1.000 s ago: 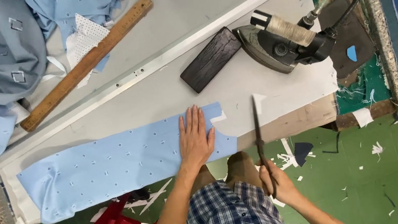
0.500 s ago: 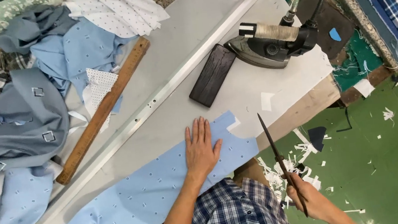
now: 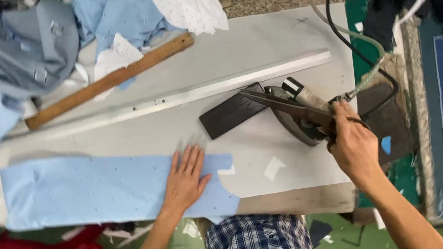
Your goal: The person marks a blue patterned fabric with a ruler and chalk, then irons it on a work table. They fold and press the fabric, place a white strip on top, and iron again. Finally, they trim the edges with scissors.
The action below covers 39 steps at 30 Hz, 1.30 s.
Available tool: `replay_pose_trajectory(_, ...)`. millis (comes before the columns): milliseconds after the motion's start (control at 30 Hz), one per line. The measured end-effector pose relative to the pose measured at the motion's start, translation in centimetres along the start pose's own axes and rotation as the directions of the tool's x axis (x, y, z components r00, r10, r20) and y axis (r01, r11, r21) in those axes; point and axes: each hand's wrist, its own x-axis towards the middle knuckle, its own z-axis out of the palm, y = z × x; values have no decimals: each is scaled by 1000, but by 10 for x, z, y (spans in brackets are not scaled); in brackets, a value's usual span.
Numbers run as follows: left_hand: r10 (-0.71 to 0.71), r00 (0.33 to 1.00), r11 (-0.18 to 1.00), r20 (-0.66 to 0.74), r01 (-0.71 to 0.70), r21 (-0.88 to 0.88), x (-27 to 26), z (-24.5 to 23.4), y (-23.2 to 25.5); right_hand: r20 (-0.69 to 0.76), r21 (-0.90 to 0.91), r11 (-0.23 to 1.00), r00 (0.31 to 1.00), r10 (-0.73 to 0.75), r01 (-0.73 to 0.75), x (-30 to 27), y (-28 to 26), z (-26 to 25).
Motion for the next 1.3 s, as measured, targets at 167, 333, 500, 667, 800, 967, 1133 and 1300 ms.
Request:
replay_pose_trajectory(167, -483, 875, 876, -28, 482, -20, -14, 9, 104, -61, -163, 966, 975, -214, 202, -1, 54, 39)
replay_pose_trajectory(333, -586, 805, 810, -87, 580, -90, -20, 4, 143, -126, -175, 922, 921, -369, 346, 40, 69, 36)
replay_pose_trajectory(500, -634, 769, 767, -82, 639, 57, -22, -1, 167, 173, 316, 900, 915, -364, 299, 62, 49, -18)
replay_pose_trajectory(667, -703, 676, 705, 221, 704, 91, 12, 5, 233, 770, 367, 924, 593, -235, -110, 18, 51, -27)
replay_pose_trajectory(800, -566, 727, 805, -390, 590, -68, 1, 49, 285, 877, 426, 799, -22, -480, -424, 28, 53, -17)
replay_pose_trajectory(967, -776, 445, 546, -446, 829, -122, 7, 43, 266, 844, 454, 878, -244, -478, -150, 57, 79, 41)
replay_pose_trajectory(1133, -816, 410, 429, -407, 902, 50, 15, 56, 266, 851, 423, 905, -326, -412, -38, 76, 38, 36)
replay_pose_trajectory(1300, -805, 405, 431, -434, 901, 41, 12, 64, 269, 832, 422, 904, -363, -419, -75, 75, 29, 36)
